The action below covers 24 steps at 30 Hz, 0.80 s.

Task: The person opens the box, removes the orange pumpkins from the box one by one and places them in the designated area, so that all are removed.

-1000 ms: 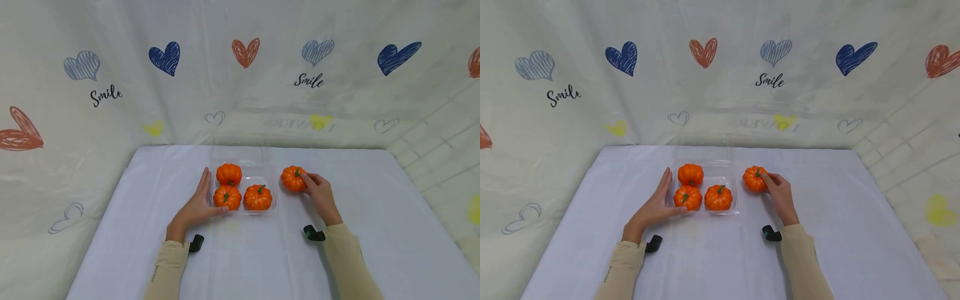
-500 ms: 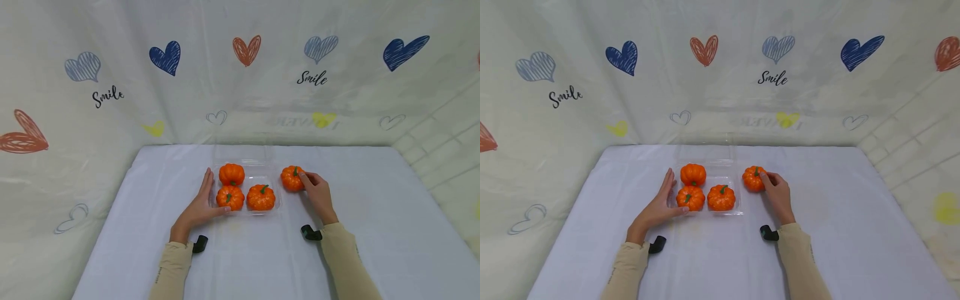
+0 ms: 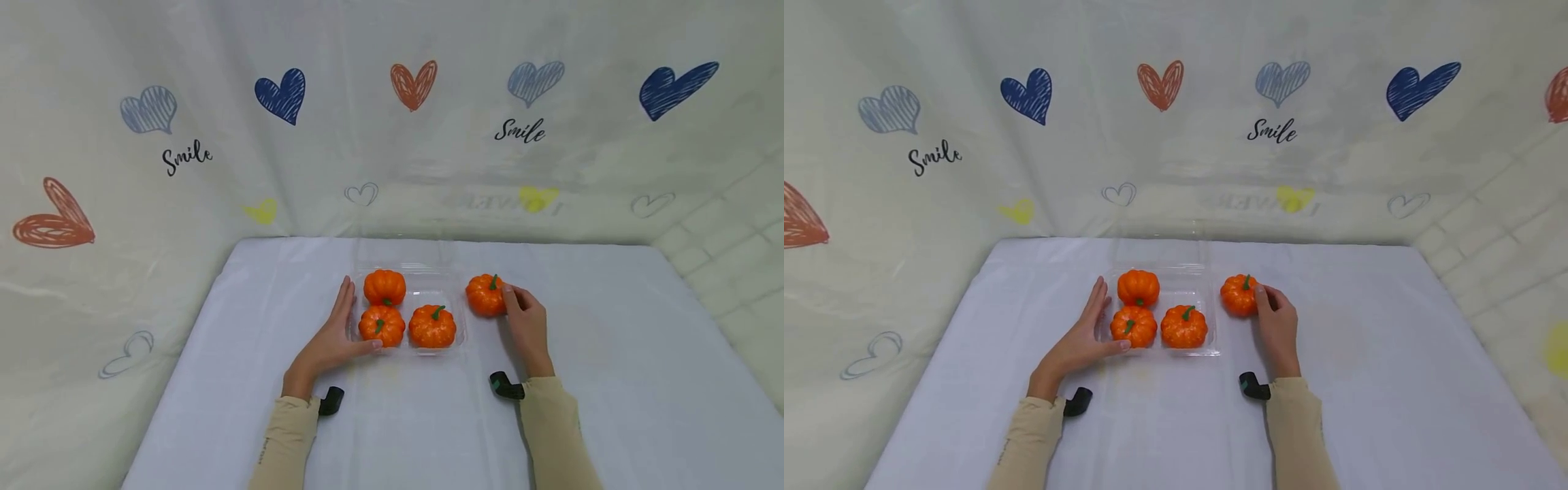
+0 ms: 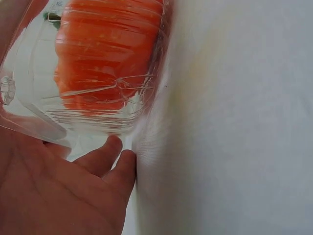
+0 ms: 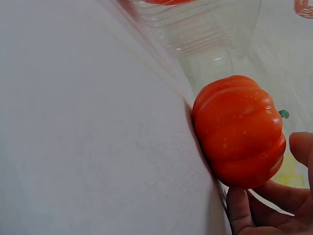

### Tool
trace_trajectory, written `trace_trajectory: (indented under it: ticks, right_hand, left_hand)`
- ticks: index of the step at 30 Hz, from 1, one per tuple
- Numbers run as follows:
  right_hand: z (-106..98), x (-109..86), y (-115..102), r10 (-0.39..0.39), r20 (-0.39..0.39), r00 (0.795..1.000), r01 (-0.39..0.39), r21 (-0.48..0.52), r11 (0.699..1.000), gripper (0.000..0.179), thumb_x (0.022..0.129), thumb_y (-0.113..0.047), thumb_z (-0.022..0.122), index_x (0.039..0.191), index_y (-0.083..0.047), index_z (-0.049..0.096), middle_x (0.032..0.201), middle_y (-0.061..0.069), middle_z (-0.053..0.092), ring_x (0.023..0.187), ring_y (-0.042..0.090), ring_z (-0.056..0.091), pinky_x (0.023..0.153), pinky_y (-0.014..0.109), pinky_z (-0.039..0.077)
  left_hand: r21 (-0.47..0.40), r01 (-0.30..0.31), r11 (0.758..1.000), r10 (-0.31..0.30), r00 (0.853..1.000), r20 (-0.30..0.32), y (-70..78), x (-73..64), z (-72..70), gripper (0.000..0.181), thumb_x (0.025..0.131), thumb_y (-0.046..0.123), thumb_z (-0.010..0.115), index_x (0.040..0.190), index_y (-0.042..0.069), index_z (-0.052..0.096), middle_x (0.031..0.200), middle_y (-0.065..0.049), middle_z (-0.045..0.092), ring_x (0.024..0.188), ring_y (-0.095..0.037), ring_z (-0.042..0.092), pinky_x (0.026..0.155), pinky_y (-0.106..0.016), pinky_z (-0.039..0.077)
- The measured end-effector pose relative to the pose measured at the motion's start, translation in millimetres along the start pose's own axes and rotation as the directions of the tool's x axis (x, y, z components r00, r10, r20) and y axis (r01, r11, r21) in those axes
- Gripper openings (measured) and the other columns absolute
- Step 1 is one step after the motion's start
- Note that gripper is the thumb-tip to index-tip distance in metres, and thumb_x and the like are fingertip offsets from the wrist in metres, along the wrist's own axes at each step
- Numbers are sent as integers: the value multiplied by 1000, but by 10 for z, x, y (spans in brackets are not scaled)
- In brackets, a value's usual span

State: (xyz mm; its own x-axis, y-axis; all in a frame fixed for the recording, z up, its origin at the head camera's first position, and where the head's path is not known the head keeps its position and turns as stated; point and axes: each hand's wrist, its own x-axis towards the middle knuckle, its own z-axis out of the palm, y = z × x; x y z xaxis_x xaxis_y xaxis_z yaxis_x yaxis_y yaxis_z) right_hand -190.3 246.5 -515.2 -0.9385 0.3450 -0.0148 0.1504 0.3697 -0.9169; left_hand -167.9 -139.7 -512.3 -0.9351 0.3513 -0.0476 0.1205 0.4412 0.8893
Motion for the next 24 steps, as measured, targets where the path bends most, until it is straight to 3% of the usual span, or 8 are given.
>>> trace_trajectory:
  ticks: [4,7,14,18,21,24]
  right_hand:
    - [-61,-58,-37,6,-14,1000,-6,50,999,64,113,-49,46,153,1,55,147,20,60,122,29,57,94,21,50]
    - [-138,-100,-86,2,-31,1000,1,97,995,62,113,-47,46,155,-2,53,147,18,59,114,26,57,86,15,49]
    - [-289,-177,-276,-3,-40,999,12,217,976,58,113,-43,51,159,-8,51,159,11,53,131,23,53,108,24,47]
    - [-277,-287,-519,-87,7,996,84,221,972,57,112,-42,54,160,-10,49,160,8,51,141,23,50,114,24,43]
    - [-202,-361,-673,-183,75,980,163,216,963,57,112,-36,57,161,-9,46,161,9,50,147,27,46,111,17,42]
    - [-95,-412,-759,-259,166,951,220,219,950,58,112,-28,59,163,-7,42,162,10,47,149,30,43,110,16,41]
  left_hand:
    - [10,3,1000,-3,1000,5,1,5,2,134,83,56,84,173,22,-9,179,7,-11,163,-18,11,127,-57,17]
    - [19,6,1000,-6,1000,8,1,9,5,133,83,57,83,173,22,-9,179,7,-10,163,-17,11,127,-56,18]
    - [24,7,1000,-8,1000,12,16,-11,-14,133,83,57,84,173,22,-8,179,7,-10,163,-18,12,127,-56,18]
    - [27,6,1000,-6,1000,8,17,-18,-31,133,83,57,83,173,22,-8,180,5,-10,163,-18,13,127,-55,20]
    - [25,8,1000,-8,1000,8,9,-17,-36,132,84,57,83,173,22,-8,180,5,-10,163,-19,14,127,-55,20]
    - [21,13,1000,-13,1000,7,-4,-16,-33,132,84,57,83,173,22,-8,180,5,-9,163,-19,13,127,-55,20]
